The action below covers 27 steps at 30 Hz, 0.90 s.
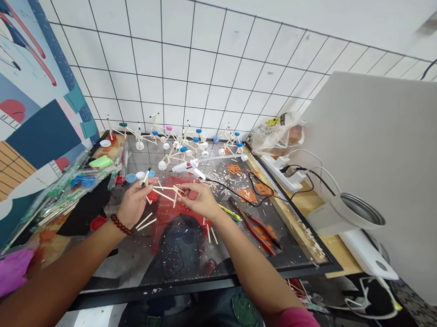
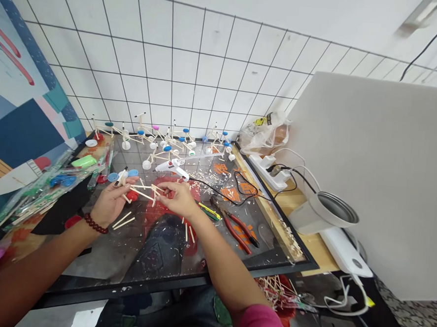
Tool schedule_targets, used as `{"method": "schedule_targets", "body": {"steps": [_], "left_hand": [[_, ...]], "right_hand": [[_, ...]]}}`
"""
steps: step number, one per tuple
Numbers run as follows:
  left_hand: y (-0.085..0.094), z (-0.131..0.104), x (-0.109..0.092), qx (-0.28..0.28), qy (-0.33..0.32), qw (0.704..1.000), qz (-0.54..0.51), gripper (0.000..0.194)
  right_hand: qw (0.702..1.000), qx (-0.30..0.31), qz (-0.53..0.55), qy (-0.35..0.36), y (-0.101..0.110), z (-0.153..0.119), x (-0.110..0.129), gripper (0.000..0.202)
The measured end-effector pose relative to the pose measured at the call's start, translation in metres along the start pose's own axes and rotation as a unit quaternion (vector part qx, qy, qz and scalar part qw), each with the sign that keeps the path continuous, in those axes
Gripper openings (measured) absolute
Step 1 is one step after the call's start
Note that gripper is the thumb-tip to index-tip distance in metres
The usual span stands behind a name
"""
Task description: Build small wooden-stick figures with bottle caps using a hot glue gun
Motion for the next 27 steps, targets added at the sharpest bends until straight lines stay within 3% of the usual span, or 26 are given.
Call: {"method": "schedule_targets", "body": {"steps": [10,18,22,27], "left_hand": [[-0.002,-0.001,-0.001,0.015,0.007,1.000,-0.003,0.013],[0.001,0.001,0.003,0.006,0.027,1.000,-0.008,0.015],[0.000,0.001,0.002,0.012,0.027,1.000,-0.011,0.012],[0.000,0.001,0.000,0.016,0.017,1.000,-0.008,0.011]], "right_hand": [[1.000,-0.001,0.007,0.002,0.003,0.000,0.002,0.033],[0.992,-0.088,0.057,-0.069,0.033,0.004,-0.019,0.026],[0.993,-0.073,0.050,-0.078,0.028,0.003,-0.023,0.025],[0.998,-0.040,0.023,-0.038,0.021,0.001,-0.011,0.026]]}}
Point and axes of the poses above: each hand's wrist, its own z-axis towards the middle knuckle, its own y-axis out of the back of the hand, x = y × z, the point moved 8 cm from there along z, towards the middle knuckle, and after that the axes turned 8 degrees about -x, right-handed, at the moved point
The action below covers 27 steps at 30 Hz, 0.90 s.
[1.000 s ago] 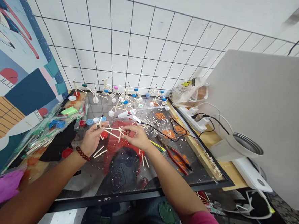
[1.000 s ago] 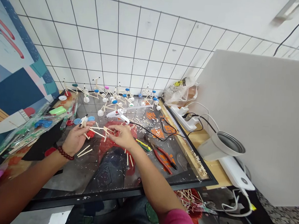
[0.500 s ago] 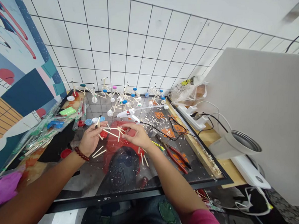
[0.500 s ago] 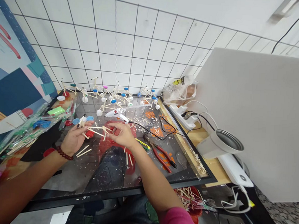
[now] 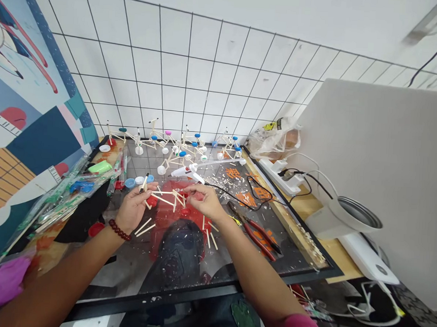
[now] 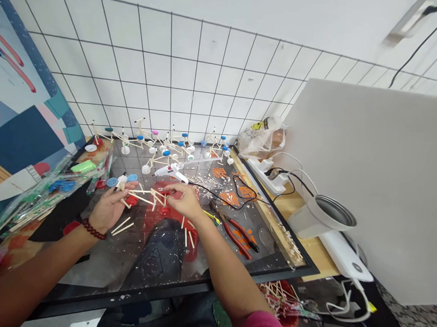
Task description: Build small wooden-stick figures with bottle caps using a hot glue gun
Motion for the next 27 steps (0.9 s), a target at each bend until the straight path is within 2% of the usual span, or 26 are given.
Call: {"method": "schedule_targets", "body": {"steps": [6,13,19,22,24,27], "left_hand": [[-0.001,-0.001,-0.001,-0.004,0.002,1.000,0.003,0.014],[-0.002,-0.002,-0.003,-0.001,-0.004,1.000,0.009,0.014],[-0.002,-0.002,-0.003,0.003,0.000,1.000,0.014,0.014],[-0.001,-0.002,-0.003,0.000,-0.002,1.000,0.015,0.014],[0.000,-0.002,-0.002,0.000,-0.001,1.000,0.017,0.014],[0.000,-0.001,-0.002,0.002,-0.002,1.000,0.019,0.014]], "right_hand": [[0.992,0.026,-0.107,0.057,-0.011,-0.007,0.013,0.044],[0.988,0.036,-0.125,0.087,-0.018,-0.008,0.013,0.033],[0.988,0.042,-0.122,0.079,-0.016,-0.008,0.014,0.038],[0.993,0.038,-0.083,0.075,-0.009,-0.005,0.015,0.042],[0.998,0.021,-0.036,0.055,-0.004,-0.002,0.011,0.045],[1.000,-0.016,0.006,-0.010,0.001,0.001,-0.006,0.044]]}}
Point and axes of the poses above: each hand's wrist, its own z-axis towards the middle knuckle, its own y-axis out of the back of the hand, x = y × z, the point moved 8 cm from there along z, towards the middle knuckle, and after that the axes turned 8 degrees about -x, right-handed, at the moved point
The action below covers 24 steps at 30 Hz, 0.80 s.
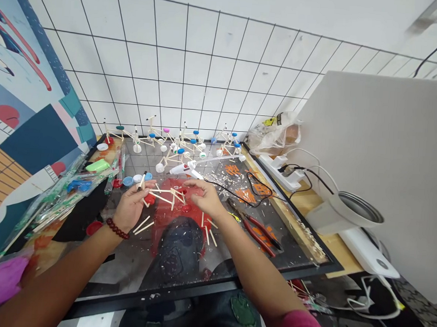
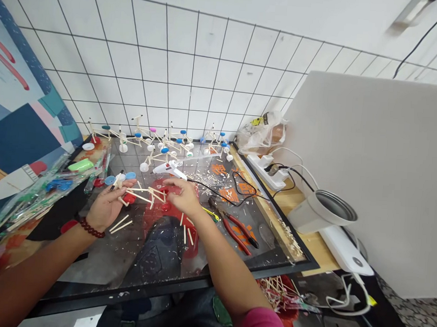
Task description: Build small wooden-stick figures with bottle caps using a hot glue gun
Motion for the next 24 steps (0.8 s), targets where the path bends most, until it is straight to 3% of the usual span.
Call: {"method": "schedule_targets", "body": {"steps": [5,9,12,16,20,24], "left_hand": [[0.002,0.001,0.002,-0.009,0.000,1.000,-0.015,0.015],[0.002,0.001,0.005,-0.015,0.010,0.999,-0.026,0.015],[0.000,-0.001,0.005,-0.012,0.011,1.000,-0.025,0.016],[-0.003,-0.005,0.001,-0.009,0.009,1.000,-0.027,0.017],[-0.004,-0.006,-0.001,-0.010,0.003,1.000,-0.024,0.017],[-0.002,-0.005,0.001,-0.013,0.005,1.000,-0.023,0.018]], "right_hand": [[0.986,-0.116,-0.064,-0.103,0.023,0.003,-0.029,0.033],[0.968,-0.186,-0.131,-0.110,0.052,0.023,-0.029,0.049],[0.980,-0.108,-0.134,-0.101,0.043,0.051,-0.026,0.053],[0.988,0.001,-0.114,-0.108,0.012,0.072,-0.033,0.035],[0.988,0.013,-0.119,-0.100,0.006,0.071,-0.038,0.025],[0.988,-0.019,-0.132,-0.072,0.025,0.058,-0.021,0.028]]}}
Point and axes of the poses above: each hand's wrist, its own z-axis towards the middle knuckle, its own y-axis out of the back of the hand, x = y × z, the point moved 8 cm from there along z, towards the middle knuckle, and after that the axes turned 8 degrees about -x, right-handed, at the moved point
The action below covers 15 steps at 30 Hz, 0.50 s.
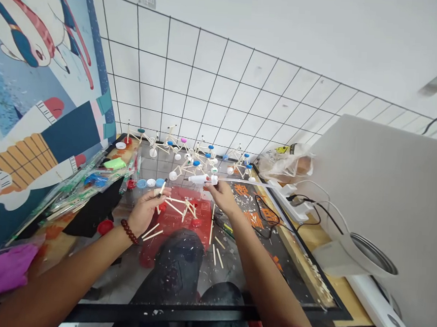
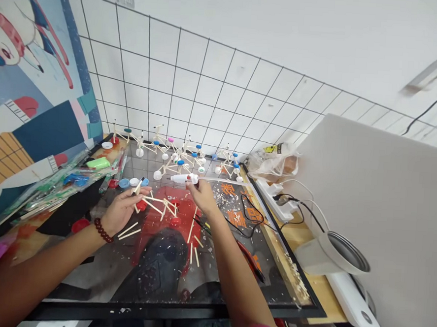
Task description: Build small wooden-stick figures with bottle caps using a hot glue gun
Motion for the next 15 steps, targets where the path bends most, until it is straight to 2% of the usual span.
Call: {"method": "schedule_targets", "body": {"steps": [3,8,15], "left_hand": [[0.001,0.001,0.002,0.002,0.002,1.000,0.000,0.019],[0.000,-0.001,0.001,0.004,0.001,1.000,-0.006,0.018],[-0.002,-0.004,-0.002,-0.003,0.007,1.000,0.004,0.019]], "right_hand": [[0.999,-0.012,0.032,0.028,0.020,-0.016,0.019,0.030],[0.994,0.033,0.098,0.037,0.039,-0.044,0.041,0.024],[0.991,0.053,-0.007,0.119,0.055,-0.064,0.050,0.023]]}}
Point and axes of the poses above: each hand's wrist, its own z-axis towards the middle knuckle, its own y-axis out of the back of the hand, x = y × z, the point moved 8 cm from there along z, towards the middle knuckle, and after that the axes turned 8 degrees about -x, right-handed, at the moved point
